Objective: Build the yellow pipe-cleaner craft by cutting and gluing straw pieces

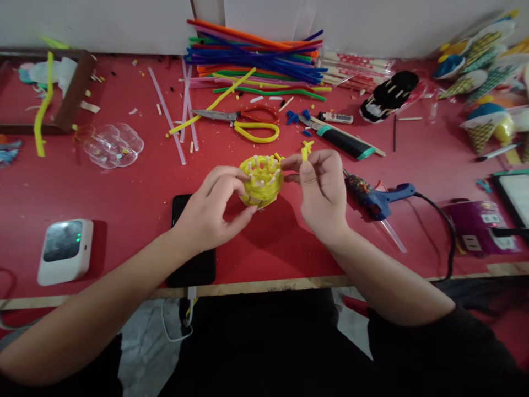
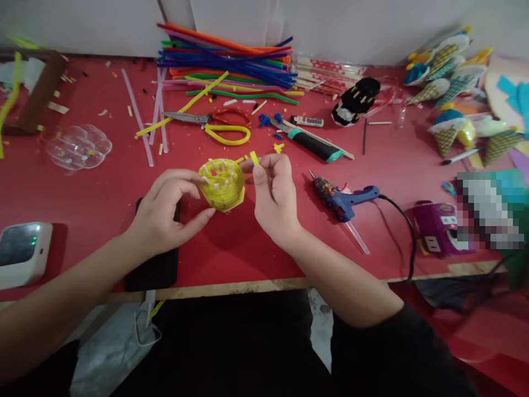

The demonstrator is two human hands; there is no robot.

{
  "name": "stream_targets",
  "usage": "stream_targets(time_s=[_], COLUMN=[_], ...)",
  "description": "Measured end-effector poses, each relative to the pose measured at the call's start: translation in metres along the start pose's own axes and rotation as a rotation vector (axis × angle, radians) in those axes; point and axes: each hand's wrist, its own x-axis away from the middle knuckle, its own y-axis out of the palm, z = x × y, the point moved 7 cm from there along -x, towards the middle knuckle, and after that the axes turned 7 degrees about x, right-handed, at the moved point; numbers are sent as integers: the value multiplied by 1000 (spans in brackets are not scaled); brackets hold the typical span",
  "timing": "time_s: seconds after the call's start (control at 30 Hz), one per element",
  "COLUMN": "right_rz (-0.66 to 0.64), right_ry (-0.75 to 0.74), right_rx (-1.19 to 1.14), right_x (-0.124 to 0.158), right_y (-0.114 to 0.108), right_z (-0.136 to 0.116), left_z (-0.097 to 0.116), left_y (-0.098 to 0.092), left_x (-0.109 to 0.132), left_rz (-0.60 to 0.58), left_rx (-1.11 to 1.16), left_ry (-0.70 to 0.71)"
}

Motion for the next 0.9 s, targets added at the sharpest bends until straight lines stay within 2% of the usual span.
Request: stream_targets(time_s=[0.17,0.37,0.67,0.9], right_rz=[-37,-31,-56,-101], right_ry=[24,75,128,203], right_rx=[-19,-67,-91,-208], right_x=[3,8,12,12], right_y=[3,3,8,11], right_z=[-1,-4,-8,-4], left_z=[-17,-28,-33,-30], left_y=[3,14,16,11], left_x=[-7,-2,2,0], left_rz=[128,217,231,215], left_rx=[197,432,514,389], left_ry=[-191,-333,-405,-319])
